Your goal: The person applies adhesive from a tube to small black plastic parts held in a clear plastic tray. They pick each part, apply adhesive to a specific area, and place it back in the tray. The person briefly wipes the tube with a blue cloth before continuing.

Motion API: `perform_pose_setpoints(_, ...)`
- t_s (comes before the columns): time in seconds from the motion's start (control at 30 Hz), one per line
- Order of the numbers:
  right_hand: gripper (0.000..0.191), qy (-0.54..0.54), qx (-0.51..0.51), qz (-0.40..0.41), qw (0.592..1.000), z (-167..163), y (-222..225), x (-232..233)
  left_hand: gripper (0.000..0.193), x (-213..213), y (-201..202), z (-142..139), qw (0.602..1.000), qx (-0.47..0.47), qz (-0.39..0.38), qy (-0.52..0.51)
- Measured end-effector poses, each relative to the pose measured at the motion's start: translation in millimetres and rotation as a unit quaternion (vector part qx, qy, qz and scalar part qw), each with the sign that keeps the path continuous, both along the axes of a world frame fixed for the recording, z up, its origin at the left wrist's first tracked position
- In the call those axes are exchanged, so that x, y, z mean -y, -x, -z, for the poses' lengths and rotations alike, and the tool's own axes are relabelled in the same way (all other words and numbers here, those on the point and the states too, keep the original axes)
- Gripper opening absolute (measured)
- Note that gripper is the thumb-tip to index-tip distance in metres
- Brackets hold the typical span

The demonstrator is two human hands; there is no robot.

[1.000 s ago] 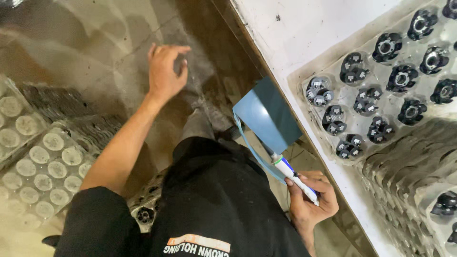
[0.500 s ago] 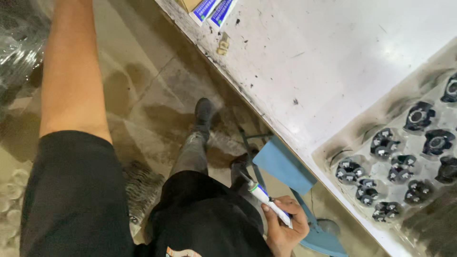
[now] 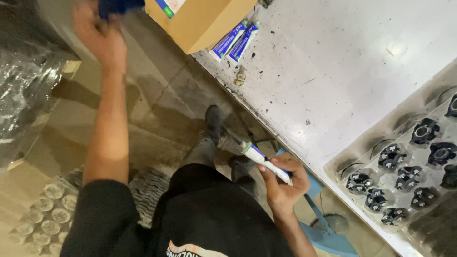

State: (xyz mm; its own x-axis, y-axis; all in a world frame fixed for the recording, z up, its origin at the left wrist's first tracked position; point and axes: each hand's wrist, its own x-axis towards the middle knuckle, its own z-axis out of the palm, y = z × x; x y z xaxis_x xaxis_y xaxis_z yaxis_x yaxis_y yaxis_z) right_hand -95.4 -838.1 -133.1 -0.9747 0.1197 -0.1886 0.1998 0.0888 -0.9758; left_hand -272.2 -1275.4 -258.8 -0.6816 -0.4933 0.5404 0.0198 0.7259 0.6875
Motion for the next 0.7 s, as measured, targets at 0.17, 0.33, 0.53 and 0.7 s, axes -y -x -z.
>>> perform_pose_setpoints(0.17, 0.026, 0.033, -0.027, -0.053, 0.998, 6.5, 26.3, 43.3, 0.033, -81.8, -119.7, -7.2, 0.936, 0.053, 0.05, -0.344)
perform_pose_setpoints(0.33, 0.019, -0.014, 0.047, -0.046, 0.998, 24.1, 38.2, 75.6, 0.033, -174.0, -145.0, -17.0, 0.782, 0.046, 0.131, -0.607)
perform_pose_setpoints(0.53, 0.02, 0.031, 0.038, 0.019, 0.999, 26.9, 34.4, 67.5, 0.034, -211.2, -131.8, -28.7, 0.605, 0.055, 0.105, -0.787)
perform_pose_setpoints(0.7, 0.019, 0.041, 0.036, 0.049, 0.997, 28.4, 34.4, 59.3, 0.021, -218.8, -122.3, -35.6, 0.707, 0.178, 0.105, -0.676)
